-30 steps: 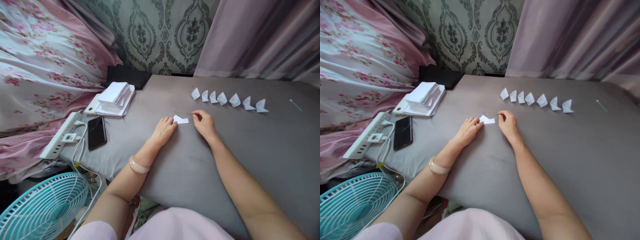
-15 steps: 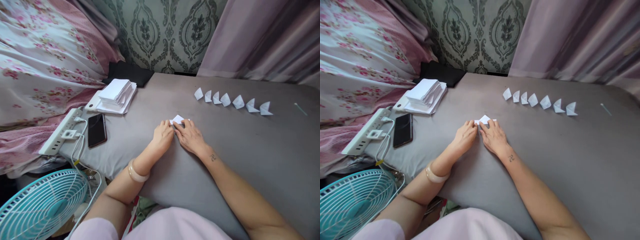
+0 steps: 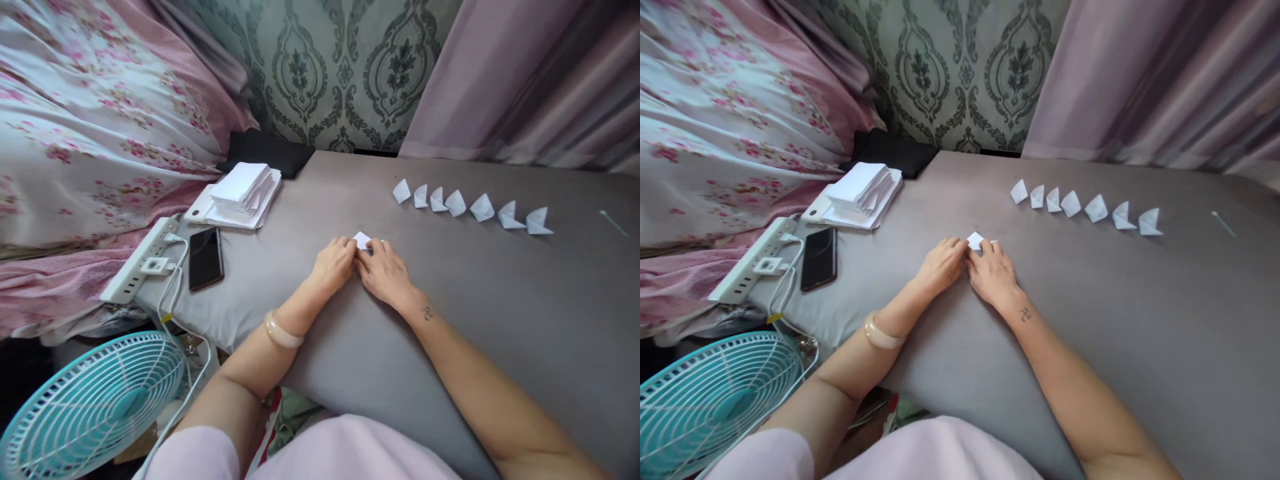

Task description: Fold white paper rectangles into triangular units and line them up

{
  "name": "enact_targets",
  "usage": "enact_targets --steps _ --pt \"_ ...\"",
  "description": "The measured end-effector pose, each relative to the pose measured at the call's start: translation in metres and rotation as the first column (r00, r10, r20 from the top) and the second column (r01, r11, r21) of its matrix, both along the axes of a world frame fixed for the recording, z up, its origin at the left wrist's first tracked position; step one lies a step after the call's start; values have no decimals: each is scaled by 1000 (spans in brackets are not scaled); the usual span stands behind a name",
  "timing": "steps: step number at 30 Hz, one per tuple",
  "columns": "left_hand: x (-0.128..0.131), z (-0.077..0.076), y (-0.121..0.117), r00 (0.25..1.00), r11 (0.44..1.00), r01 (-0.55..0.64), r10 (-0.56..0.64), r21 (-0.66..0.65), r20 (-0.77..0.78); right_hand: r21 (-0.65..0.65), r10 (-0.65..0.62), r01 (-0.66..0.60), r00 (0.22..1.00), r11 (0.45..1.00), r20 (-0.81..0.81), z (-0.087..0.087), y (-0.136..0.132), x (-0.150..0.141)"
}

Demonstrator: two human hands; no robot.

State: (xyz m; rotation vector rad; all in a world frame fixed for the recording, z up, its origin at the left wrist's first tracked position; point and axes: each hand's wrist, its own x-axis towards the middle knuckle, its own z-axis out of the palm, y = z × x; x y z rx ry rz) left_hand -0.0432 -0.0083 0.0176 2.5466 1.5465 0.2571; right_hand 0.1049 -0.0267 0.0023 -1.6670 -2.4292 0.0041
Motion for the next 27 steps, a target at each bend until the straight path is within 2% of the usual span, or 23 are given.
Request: enact_targets --steps 3,7,14,19,23,27 --pt "6 -6 -1 999 999 -11 12 33 -40 15 0 0 1000 1000 -20 -3 2 1" --pt "5 -5 0 998 998 -14 18 67 -60 45 -17 20 998 999 -66 -8 4 0" --pt "5 -6 11 998 996 -4 8 87 -55 85 -162 164 986 983 -34 -14 2 7" --pt "7 -10 23 994 995 36 -26 95 -108 75 -186 188 982 979 -36 -11 8 16" --pt "11 -12 28 986 985 129 -114 113 -124 16 -168 173 971 985 -173 -11 20 25" --pt "16 -13 30 988 981 137 -126 134 -88 27 -178 192 948 981 -263 -18 26 31"
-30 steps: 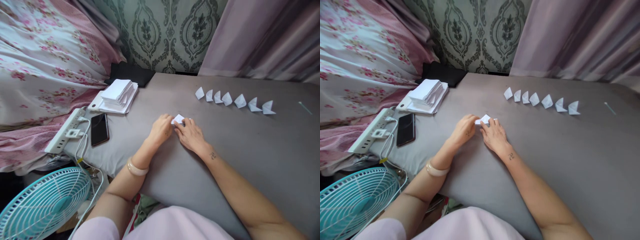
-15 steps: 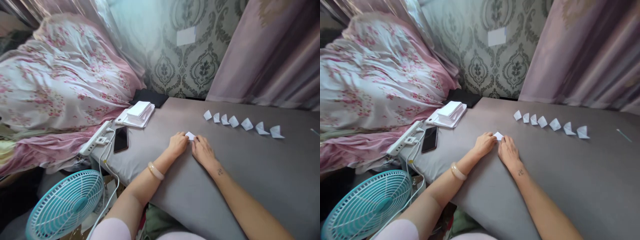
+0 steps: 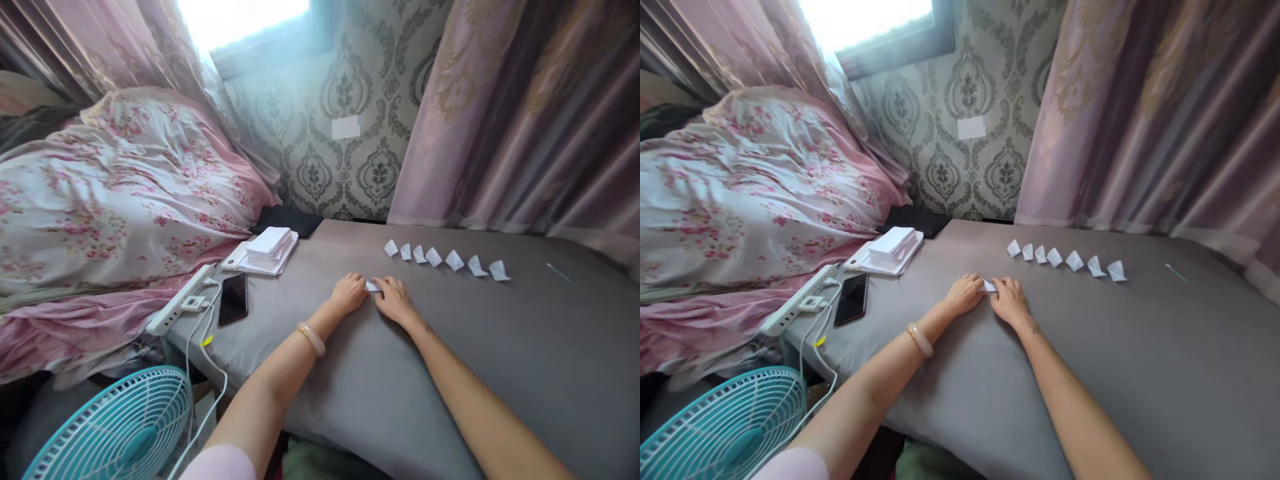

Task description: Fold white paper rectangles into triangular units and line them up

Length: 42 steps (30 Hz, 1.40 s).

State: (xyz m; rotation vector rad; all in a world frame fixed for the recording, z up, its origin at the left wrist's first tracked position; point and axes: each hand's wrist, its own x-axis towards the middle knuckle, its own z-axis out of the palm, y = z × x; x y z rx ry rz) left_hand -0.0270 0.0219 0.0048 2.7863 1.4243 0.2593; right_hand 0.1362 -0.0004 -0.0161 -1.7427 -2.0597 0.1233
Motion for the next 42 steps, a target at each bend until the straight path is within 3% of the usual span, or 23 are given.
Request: enact_targets --steps 8,10,12,14,17,19,22,24,29,34,38,42 --pt "8 -4 0 985 997 -37 48 -69 166 80 1 14 982 997 -189 -14 2 8" --pt "10 -2 2 961 993 -84 104 -87 254 89 1 29 948 996 -319 -14 4 10" --pt "13 1 5 914 981 -158 188 -112 360 51 -13 49 837 997 -547 -9 4 10" --pt "18 3 8 845 963 -221 268 -155 463 -38 -53 37 640 999 -767 -2 3 9" --pt "28 -1 7 745 946 -216 318 -240 586 -151 -120 -54 373 987 -920 9 -1 5" --pt "33 -7 3 601 927 -139 359 -349 714 -178 -154 -59 283 982 -947 14 -4 2" --pt "34 -15 -6 322 873 21 455 -487 830 -193 -180 -22 276 981 -944 15 -7 0" --pt "31 -15 -11 230 848 81 496 -524 837 -193 -177 -28 285 981 -942 13 -7 -1" --pt "17 -5 -15 108 775 230 581 -589 806 -191 -168 -55 286 980 -943 9 -4 -5" --pt "11 3 -16 7 742 312 623 -593 782 -144 -116 -67 310 987 -943 11 -5 -9" --pt "11 8 -18 -48 765 297 610 -572 791 -111 -95 -36 307 993 -947 14 -6 -10" --pt "11 12 -19 -48 784 300 581 -543 813 -98 -82 -34 320 995 -944 15 -6 -9"
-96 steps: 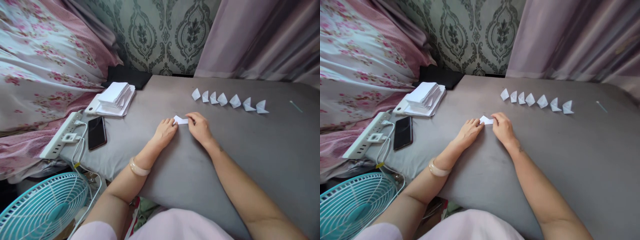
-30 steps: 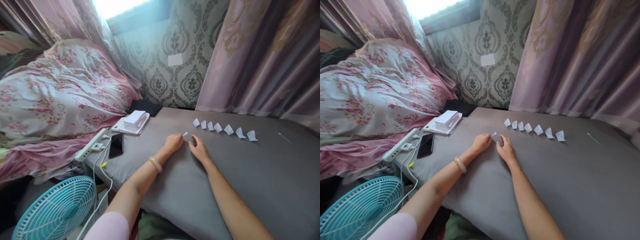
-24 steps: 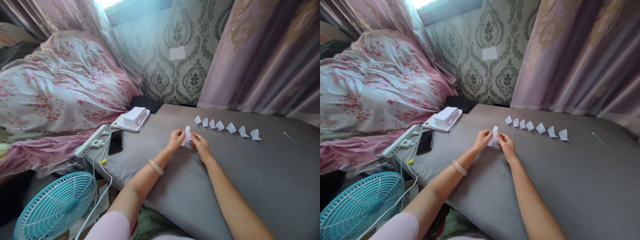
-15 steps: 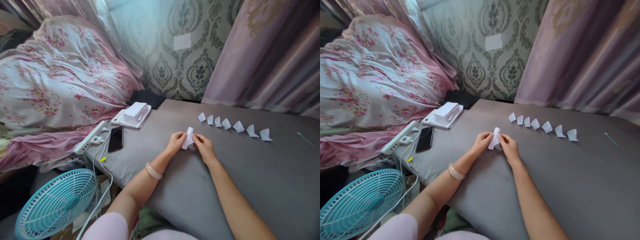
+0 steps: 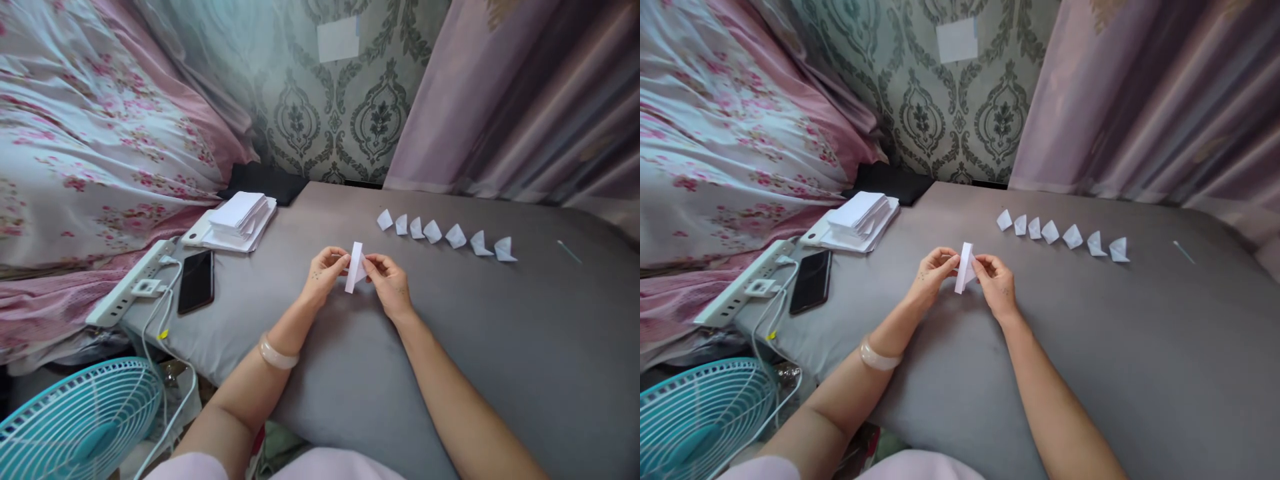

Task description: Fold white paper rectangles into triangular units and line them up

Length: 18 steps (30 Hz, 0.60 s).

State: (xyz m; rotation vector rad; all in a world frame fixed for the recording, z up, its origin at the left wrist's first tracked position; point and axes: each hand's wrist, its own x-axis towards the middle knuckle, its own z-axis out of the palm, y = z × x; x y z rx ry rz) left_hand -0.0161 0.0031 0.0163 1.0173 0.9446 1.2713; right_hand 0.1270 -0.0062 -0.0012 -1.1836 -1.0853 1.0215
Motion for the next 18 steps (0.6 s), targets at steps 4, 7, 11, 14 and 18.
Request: enact_targets --steps 4,7,11,14,18 --pt "-1 1 1 1000 1000 -8 7 17 5 12 15 -15 1000 1000 -6 1 -1 0" --pt "-3 2 1 1000 1000 3 -4 26 19 25 25 -25 1000 999 7 1 -1 1" --pt "-5 5 0 991 995 98 -95 -26 89 39 84 -83 996 996 -12 2 -2 1" --pt "-5 8 -1 985 990 139 -135 -31 112 16 141 -140 988 990 -66 3 -4 1" --pt "-4 9 -2 994 996 90 -91 9 59 -2 184 -186 975 983 -123 2 -4 1"
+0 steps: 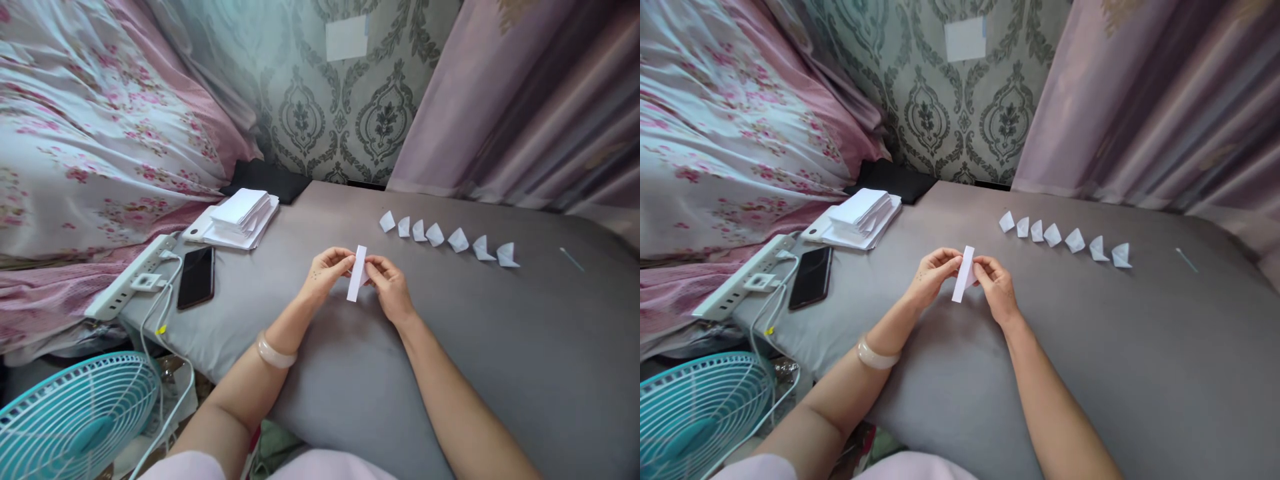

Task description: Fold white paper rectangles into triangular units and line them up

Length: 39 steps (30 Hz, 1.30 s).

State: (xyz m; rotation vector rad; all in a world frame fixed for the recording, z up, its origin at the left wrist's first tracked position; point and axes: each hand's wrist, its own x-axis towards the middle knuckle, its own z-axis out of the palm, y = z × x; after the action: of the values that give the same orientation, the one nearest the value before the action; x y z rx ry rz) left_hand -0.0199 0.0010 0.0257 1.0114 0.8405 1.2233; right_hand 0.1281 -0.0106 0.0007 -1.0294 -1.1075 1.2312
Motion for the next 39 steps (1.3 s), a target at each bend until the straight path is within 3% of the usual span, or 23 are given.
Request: enact_targets --steps 6,9,15,21,33,39 --pt "3 -4 0 995 997 -54 58 52 -82 -48 -74 75 997 996 36 0 1 -2" --pt "4 -4 -1 996 998 -39 43 46 -80 -80 -95 92 995 993 -25 1 2 -3" --pt "1 -2 -2 996 997 77 -76 -24 39 -169 -11 -28 975 985 -224 6 2 1" --pt "0 -2 -2 991 992 130 -129 0 46 -134 99 -149 942 980 -321 10 -1 4" --pt "1 -4 -4 982 984 172 -174 40 71 -135 178 -254 891 958 -417 13 -2 5" --pt "0 -1 -6 956 959 271 -278 86 91 -138 188 -293 844 946 -503 9 -1 8"
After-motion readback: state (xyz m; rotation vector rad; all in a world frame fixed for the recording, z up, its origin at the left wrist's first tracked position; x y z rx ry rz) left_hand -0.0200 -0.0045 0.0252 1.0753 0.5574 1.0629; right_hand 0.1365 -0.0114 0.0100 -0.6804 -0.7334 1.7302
